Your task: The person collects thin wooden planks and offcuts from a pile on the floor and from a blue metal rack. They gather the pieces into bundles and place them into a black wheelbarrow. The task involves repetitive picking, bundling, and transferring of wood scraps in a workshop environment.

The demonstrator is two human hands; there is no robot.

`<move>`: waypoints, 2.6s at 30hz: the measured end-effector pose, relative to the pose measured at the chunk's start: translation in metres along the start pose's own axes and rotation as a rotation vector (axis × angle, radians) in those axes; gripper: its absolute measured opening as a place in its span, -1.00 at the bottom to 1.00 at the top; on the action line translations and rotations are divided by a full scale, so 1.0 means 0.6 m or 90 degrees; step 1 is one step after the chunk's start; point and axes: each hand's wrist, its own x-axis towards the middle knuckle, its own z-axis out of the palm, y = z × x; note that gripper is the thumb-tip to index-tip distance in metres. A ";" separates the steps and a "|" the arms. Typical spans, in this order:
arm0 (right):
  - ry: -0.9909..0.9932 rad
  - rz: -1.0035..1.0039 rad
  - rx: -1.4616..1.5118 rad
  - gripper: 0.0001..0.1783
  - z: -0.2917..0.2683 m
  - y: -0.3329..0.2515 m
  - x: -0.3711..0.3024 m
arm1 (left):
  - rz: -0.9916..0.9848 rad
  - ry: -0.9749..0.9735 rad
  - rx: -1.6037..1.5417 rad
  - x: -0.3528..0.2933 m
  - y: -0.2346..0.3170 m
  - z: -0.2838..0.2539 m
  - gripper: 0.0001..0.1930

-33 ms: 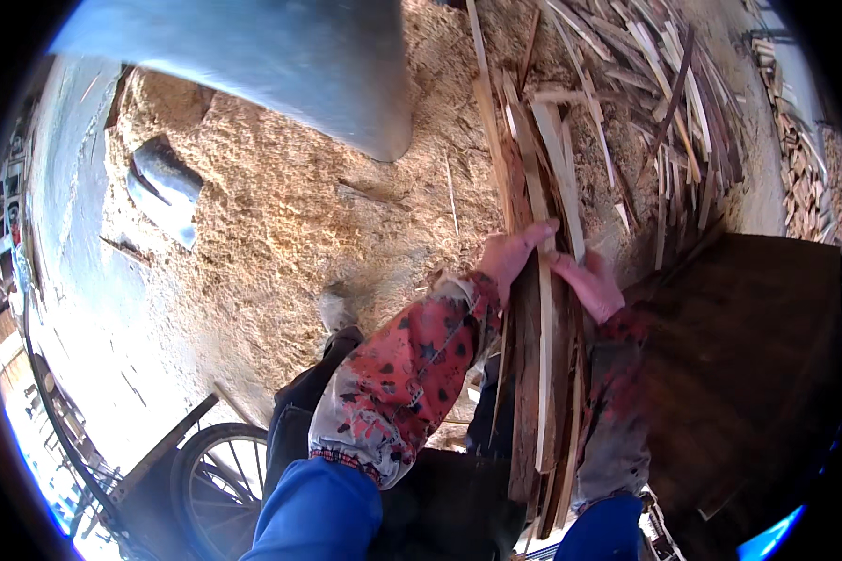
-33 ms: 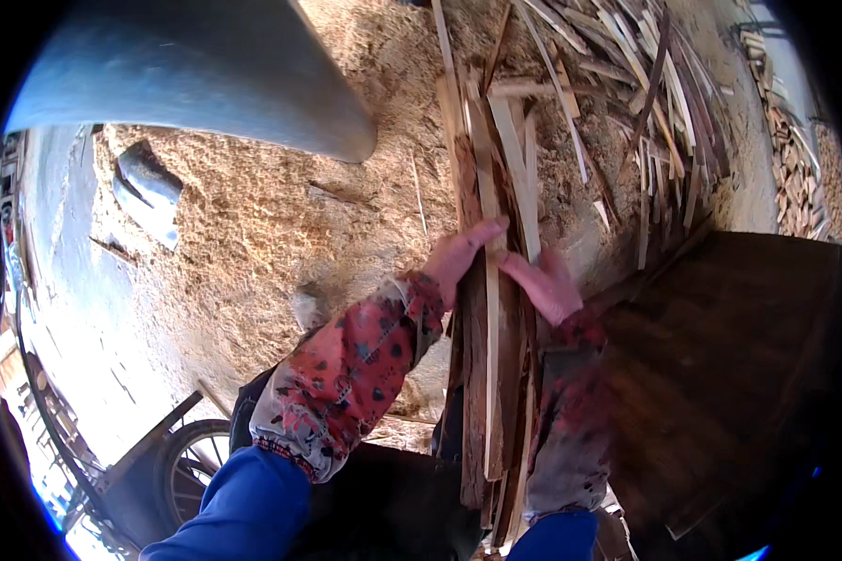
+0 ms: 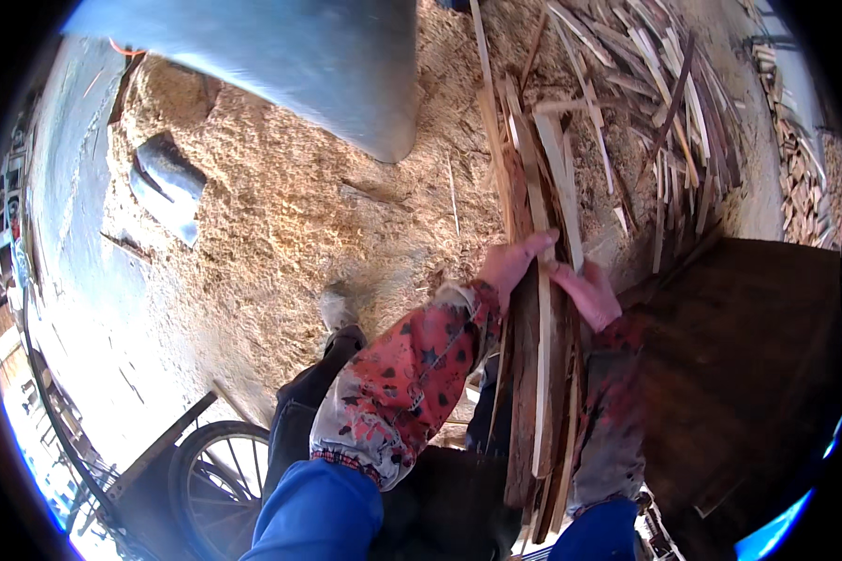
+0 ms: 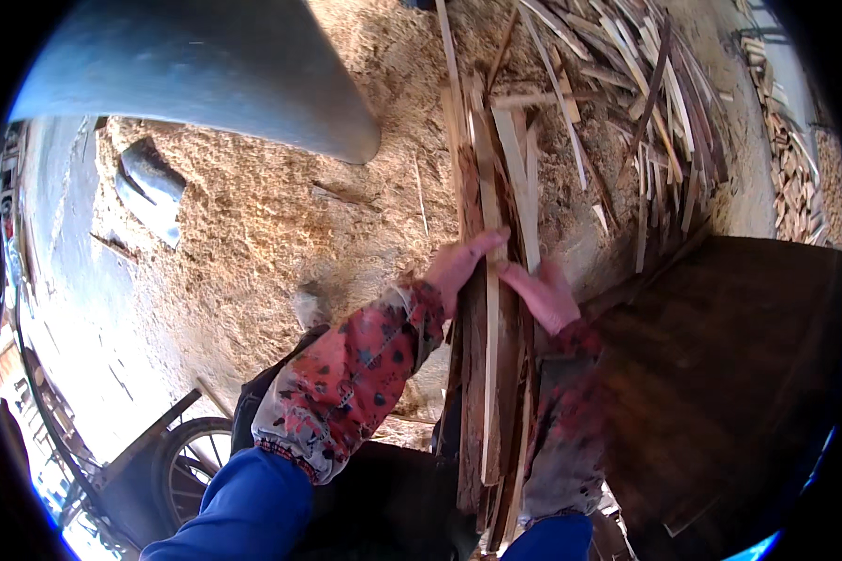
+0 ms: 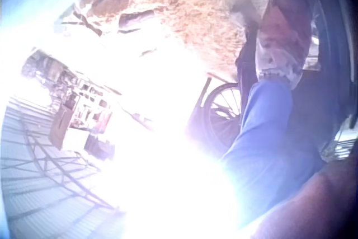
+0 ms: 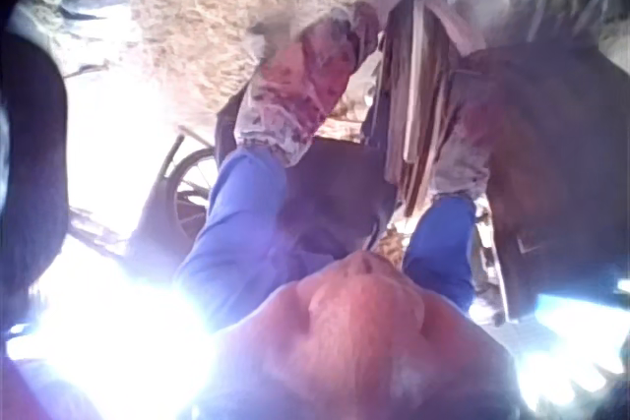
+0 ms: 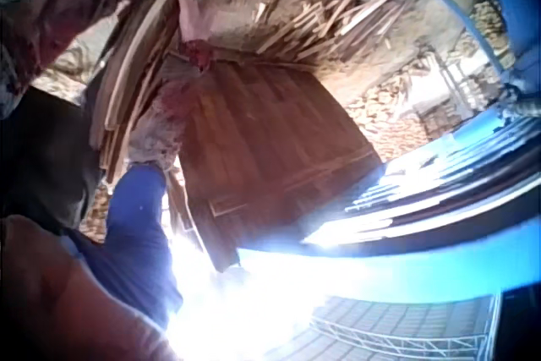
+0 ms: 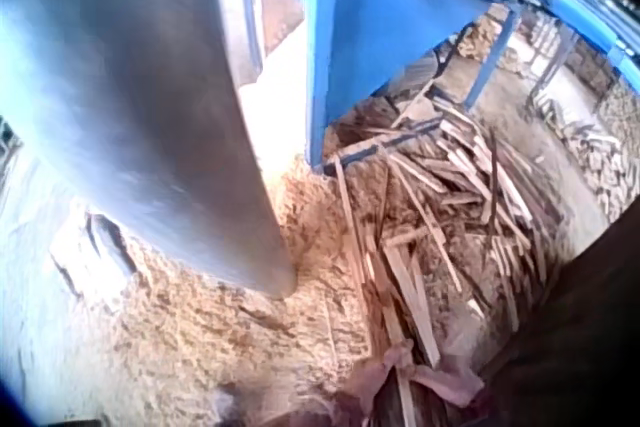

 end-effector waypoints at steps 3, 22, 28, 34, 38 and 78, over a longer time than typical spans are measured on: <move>-0.002 0.004 0.014 -0.53 0.025 -0.030 -0.070 | -0.131 0.010 0.013 -0.063 -0.006 0.006 -0.41; -0.223 0.219 -0.088 -0.51 0.167 0.005 -0.305 | -0.208 0.175 -0.228 -0.374 -0.182 -0.088 -0.25; -0.200 0.277 -0.105 -0.45 0.240 0.066 -0.120 | -0.207 0.221 -0.301 -0.252 -0.153 -0.200 -0.25; -0.180 0.263 -0.196 -0.38 0.337 0.003 -0.096 | -0.130 0.290 -0.329 -0.232 -0.155 -0.260 -0.33; -0.175 0.213 -0.132 -0.42 0.341 0.008 -0.131 | -0.145 0.291 -0.230 -0.275 -0.133 -0.258 -0.26; -0.190 -0.363 -0.200 -0.30 0.452 -0.592 -0.551 | 0.478 0.164 -0.099 -0.865 0.300 -0.112 -0.16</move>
